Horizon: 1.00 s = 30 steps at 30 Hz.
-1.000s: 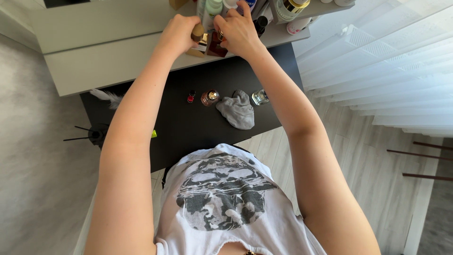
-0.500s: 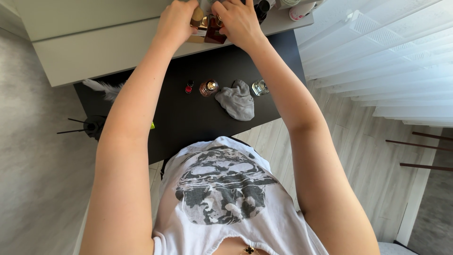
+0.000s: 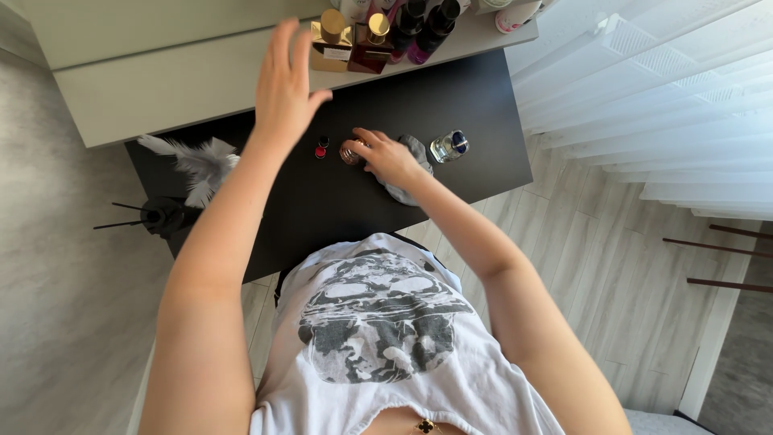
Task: Cleaning a dressing table by wiping down cosmetic bottles and the table surface with a grey cloth.
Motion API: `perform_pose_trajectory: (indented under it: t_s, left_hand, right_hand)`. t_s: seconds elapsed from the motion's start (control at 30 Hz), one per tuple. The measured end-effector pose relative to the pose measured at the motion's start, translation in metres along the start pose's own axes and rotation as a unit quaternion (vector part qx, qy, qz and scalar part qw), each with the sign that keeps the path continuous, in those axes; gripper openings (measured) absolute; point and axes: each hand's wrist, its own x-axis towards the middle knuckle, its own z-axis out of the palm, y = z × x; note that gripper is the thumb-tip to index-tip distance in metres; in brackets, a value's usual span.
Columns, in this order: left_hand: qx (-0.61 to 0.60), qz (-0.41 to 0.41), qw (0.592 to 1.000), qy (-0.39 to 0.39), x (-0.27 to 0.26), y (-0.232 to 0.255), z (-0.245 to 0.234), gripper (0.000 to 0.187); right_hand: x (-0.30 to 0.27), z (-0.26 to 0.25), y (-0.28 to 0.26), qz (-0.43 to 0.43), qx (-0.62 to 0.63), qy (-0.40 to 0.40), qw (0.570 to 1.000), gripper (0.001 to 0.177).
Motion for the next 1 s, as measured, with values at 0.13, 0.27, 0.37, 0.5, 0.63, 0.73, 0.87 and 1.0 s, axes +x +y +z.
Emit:
perform_pose_trajectory:
  t_s: [0.13,0.27,0.37,0.5,0.63,0.73,0.87,1.0]
  left_hand:
    - [0.007,0.011,0.999,-0.05,-0.038,0.011,0.006,0.082]
    - [-0.03,-0.019,0.993,-0.112,-0.061,0.027,-0.01,0.071]
    - [-0.128,-0.052,0.973,-0.183,-0.071,0.033,-0.011,0.072]
    - [-0.34,-0.18,0.887,-0.255,-0.081,0.034,0.004,0.083]
    - [-0.456,-0.249,0.814,-0.261,-0.088,0.026,0.021,0.082]
    - [-0.476,-0.252,0.802,-0.258,-0.078,0.027,0.002,0.081]
    - [-0.53,-0.27,0.766,-0.243,-0.073,0.014,-0.004,0.075]
    - [-0.408,-0.239,0.85,-0.233,-0.056,0.016,-0.03,0.069]
  right_hand:
    - [0.006,0.031,0.014,0.039,0.04,-0.007,0.998,0.064]
    - [0.006,0.015,0.014,0.051,0.043,0.01,0.998,0.063]
    - [0.007,-0.03,0.001,0.095,0.157,0.015,0.983,0.066]
    - [0.008,-0.079,-0.017,0.204,0.352,-0.044,0.912,0.072]
    - [0.011,-0.09,-0.016,0.131,0.435,-0.014,0.891,0.075]
    - [0.015,-0.079,-0.011,0.148,0.504,-0.007,0.851,0.07]
    - [0.027,-0.082,-0.023,0.204,0.518,-0.004,0.831,0.069]
    - [0.034,-0.077,-0.031,0.16,0.524,0.029,0.836,0.065]
